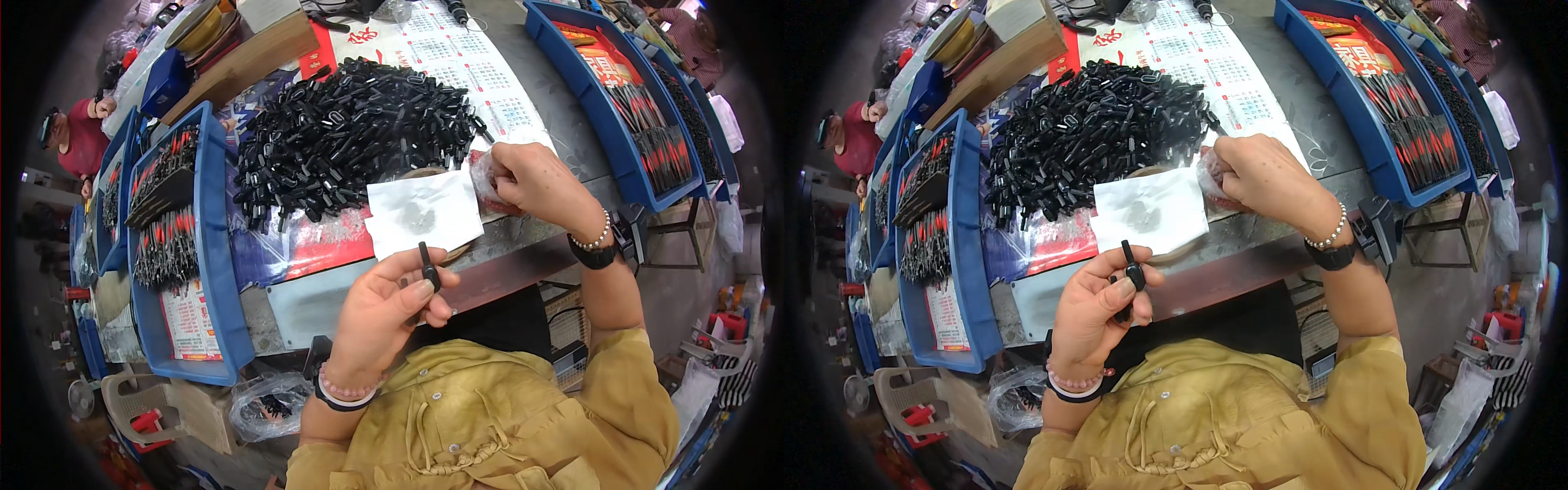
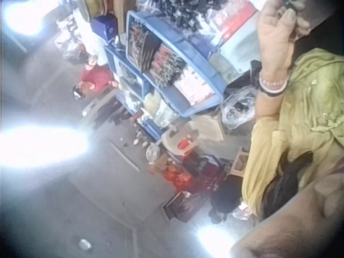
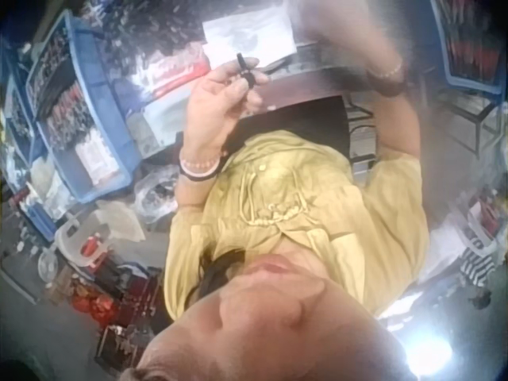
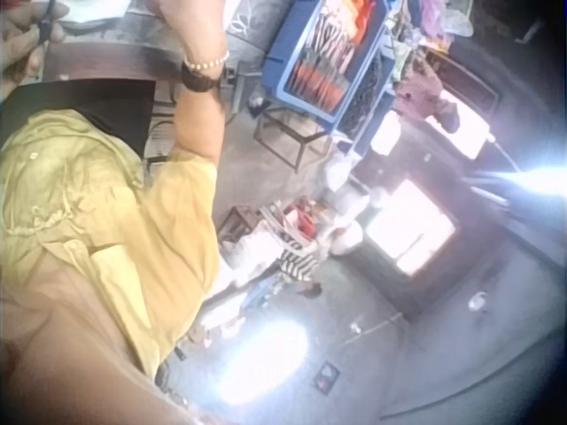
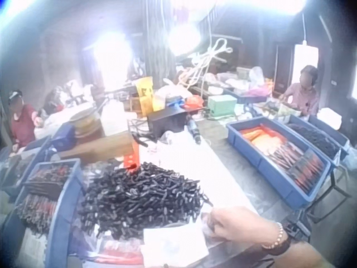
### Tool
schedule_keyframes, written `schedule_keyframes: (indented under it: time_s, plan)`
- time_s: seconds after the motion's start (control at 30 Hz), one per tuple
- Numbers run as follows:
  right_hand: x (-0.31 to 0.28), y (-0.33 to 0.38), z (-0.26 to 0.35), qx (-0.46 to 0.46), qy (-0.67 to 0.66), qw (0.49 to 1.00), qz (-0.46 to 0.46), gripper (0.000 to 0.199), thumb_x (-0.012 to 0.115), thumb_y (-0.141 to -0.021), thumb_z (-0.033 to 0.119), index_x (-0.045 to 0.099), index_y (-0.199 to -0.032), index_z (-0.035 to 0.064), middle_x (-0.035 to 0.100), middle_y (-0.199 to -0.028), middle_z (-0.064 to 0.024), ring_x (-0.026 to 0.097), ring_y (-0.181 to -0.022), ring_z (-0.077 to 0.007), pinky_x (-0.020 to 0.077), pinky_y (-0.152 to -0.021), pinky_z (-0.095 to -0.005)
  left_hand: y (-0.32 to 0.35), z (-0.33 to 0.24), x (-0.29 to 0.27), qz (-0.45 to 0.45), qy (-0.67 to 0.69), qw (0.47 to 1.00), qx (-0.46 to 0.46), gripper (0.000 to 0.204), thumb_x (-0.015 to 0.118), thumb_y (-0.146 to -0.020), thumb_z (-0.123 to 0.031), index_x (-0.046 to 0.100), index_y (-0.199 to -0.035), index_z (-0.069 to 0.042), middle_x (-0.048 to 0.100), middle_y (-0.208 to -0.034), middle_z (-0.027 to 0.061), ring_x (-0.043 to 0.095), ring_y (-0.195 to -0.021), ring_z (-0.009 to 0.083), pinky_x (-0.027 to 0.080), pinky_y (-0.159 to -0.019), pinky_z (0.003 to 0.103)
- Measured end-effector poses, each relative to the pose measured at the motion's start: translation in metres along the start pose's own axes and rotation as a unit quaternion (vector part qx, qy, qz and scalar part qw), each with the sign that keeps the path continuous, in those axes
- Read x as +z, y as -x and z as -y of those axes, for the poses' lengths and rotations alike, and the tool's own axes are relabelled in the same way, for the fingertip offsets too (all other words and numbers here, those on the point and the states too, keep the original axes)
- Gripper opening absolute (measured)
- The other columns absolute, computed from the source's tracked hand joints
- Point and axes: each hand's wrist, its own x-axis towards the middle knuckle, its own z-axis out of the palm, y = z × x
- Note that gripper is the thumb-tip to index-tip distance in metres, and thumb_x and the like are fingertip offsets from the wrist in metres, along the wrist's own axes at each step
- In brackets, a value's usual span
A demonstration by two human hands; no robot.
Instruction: The person repeatedly picks a black plastic key housing from a pile, inserts a small red pin into it, and places the assembled unit back on the pile. The process is repeated continuously throughout the clip.
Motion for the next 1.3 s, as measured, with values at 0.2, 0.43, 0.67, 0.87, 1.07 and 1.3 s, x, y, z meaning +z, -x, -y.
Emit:
schedule_keyframes:
  time_s: [0.2, 0.43, 0.67, 0.87, 1.07, 1.3]
  plan:
    - [-0.001, 0.004, -0.004, 0.01, -0.093, 0.995, -0.027, 0.009, 0.058, -0.076, 0.005, 0.059, -0.082, -0.0015, 0.063, -0.074, -0.0184, 0.063, -0.073, -0.0361, 0.0488, -0.066, -0.041, 0.002, -0.003, 0.001, 0.038, -0.006, 0.999, 0.014, 0.03, 0.045, -0.096, -0.005, 0.049, -0.125, 0.006, 0.062, -0.101, 0.013, 0.048, -0.057, 0.006, 0.04, -0.054, 0.016]
    - [0.002, 0.004, -0.009, 0.0, -0.069, 0.996, -0.053, 0.014, 0.061, -0.079, 0.002, 0.064, -0.092, -0.0025, 0.065, -0.08, -0.0169, 0.064, -0.071, -0.028, 0.0498, -0.066, -0.0335, 0.001, 0.006, 0.009, 0.014, -0.066, 0.997, 0.033, 0.037, 0.053, -0.097, -0.016, 0.046, -0.127, 0.004, 0.063, -0.092, 0.0143, 0.046, -0.052, 0.0072, 0.037, -0.048, 0.017]
    - [-0.002, 0.007, -0.01, 0.037, -0.15, 0.986, -0.059, 0.008, 0.058, -0.086, -0.001, 0.061, -0.091, -0.0056, 0.064, -0.077, -0.0099, 0.063, -0.07, -0.0143, 0.0495, -0.065, -0.0271, -0.002, 0.011, 0.017, 0.018, -0.111, 0.992, 0.051, 0.033, 0.053, -0.096, -0.013, 0.047, -0.123, 0.004, 0.064, -0.09, 0.0133, 0.045, -0.052, 0.0045, 0.036, -0.05, 0.015]
    - [0.006, 0.02, 0.021, 0.057, -0.398, 0.913, -0.063, 0.007, 0.056, -0.09, 0.001, 0.057, -0.094, -0.0052, 0.061, -0.084, -0.0057, 0.061, -0.071, -0.0101, 0.0495, -0.065, -0.0231, -0.01, 0.018, 0.021, -0.001, -0.141, 0.988, 0.071, 0.02, 0.051, -0.096, -0.008, 0.048, -0.113, 0.002, 0.065, -0.088, 0.0112, 0.044, -0.053, 0.0029, 0.036, -0.049, 0.015]
    - [0.03, 0.044, 0.052, 0.101, -0.614, 0.783, 0.014, 0.009, 0.062, -0.089, 0.007, 0.061, -0.094, -0.0008, 0.061, -0.083, -0.0018, 0.057, -0.071, -0.0072, 0.0466, -0.064, -0.0201, -0.012, 0.026, 0.025, 0.0, -0.151, 0.984, 0.096, 0.016, 0.053, -0.094, -0.006, 0.048, -0.108, 0.0, 0.065, -0.085, 0.0092, 0.045, -0.052, 0.0026, 0.036, -0.046, 0.016]
    - [0.032, 0.054, 0.06, 0.145, -0.728, 0.669, 0.032, 0.012, 0.062, -0.091, 0.01, 0.062, -0.094, -0.0015, 0.062, -0.082, -0.0017, 0.057, -0.073, -0.007, 0.0467, -0.065, -0.02, -0.002, 0.026, 0.028, -0.015, -0.162, 0.981, 0.103, 0.014, 0.053, -0.094, -0.004, 0.047, -0.106, 0.001, 0.064, -0.083, 0.0081, 0.047, -0.053, 0.0019, 0.037, -0.045, 0.016]
